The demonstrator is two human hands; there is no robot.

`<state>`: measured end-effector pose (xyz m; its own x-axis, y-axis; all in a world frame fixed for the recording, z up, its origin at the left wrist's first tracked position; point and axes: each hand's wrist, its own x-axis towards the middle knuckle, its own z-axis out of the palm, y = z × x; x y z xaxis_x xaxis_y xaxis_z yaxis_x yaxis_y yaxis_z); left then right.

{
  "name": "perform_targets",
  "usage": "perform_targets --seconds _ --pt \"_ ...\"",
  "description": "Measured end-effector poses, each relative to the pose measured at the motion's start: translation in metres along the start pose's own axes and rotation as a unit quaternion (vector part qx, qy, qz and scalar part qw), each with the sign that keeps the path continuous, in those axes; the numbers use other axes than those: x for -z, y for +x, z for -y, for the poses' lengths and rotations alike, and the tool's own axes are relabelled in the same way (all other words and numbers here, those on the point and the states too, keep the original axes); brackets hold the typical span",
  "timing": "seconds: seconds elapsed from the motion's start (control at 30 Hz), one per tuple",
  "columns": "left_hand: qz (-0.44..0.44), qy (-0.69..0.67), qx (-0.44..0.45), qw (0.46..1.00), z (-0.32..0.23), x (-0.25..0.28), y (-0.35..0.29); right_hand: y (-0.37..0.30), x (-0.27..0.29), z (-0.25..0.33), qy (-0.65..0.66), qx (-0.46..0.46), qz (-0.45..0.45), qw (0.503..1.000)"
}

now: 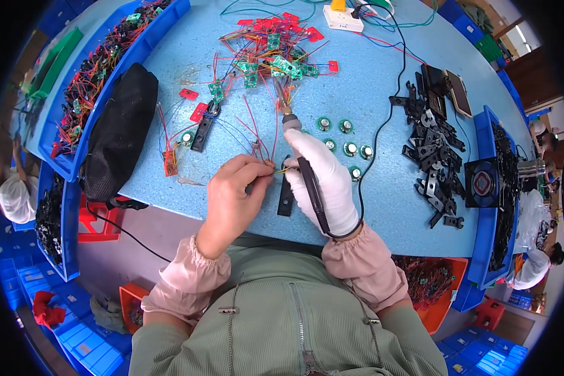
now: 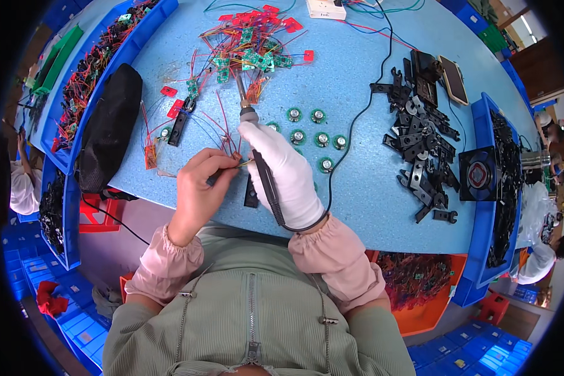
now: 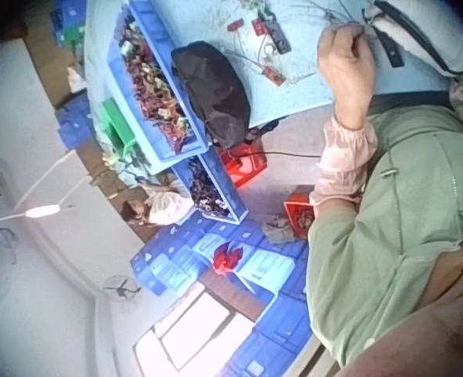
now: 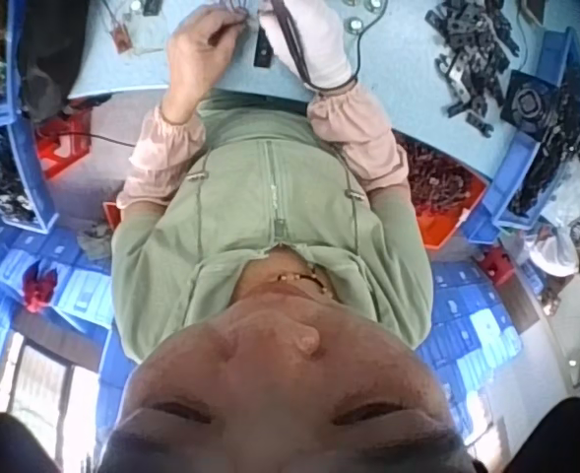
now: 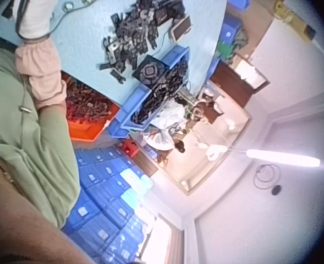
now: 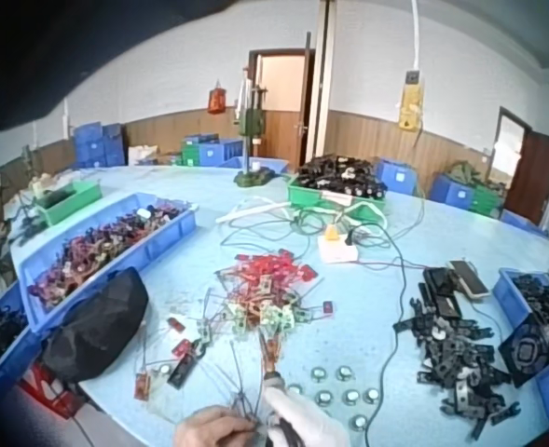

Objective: The person solders wires from circuit boards to small round electronic components using a soldering iron, holding and positioning the parts in a table fixture.

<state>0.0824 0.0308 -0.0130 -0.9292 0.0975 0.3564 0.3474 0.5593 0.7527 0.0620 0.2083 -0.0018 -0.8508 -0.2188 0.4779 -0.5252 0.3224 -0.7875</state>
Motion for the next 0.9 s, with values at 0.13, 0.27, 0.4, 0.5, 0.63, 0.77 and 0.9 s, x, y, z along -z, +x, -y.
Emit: perform_targets --seconds 0.13,0.27,0.4,0.5,0.63,0.77,0.9 --pt "0.019 -0.056 0.05 0.997 0.001 0.004 -0.001 0.0 -0.003 -0.004 0.002 0.003 -0.011 1.0" --pt "0.041 -0.109 0.117 0.986 -0.006 0.009 -0.001 0.001 -0.003 -0.003 -0.013 0.019 -0.016 1.0" --pt "-0.22 0.136 -0.107 0.96 -0.027 0.002 0.001 -0.002 -0.007 -0.009 -0.033 0.023 -0.019 0.999" --pt "-0.146 0.152 -0.11 0.971 -0.032 -0.004 0.002 -0.002 -0.006 -0.006 0.007 0.006 -0.02 1.0" --pt "-0.067 0.169 -0.111 0.977 -0.026 -0.01 0.002 -0.002 -0.004 -0.003 0.044 -0.021 -0.024 0.999" --pt "-0.057 0.183 -0.1 0.976 -0.011 -0.012 -0.001 -0.004 -0.006 -0.004 0.044 -0.052 -0.026 0.997" --pt "-0.056 0.152 -0.137 0.977 -0.006 -0.014 -0.002 -0.007 -0.01 -0.013 0.092 -0.067 -0.039 0.993"
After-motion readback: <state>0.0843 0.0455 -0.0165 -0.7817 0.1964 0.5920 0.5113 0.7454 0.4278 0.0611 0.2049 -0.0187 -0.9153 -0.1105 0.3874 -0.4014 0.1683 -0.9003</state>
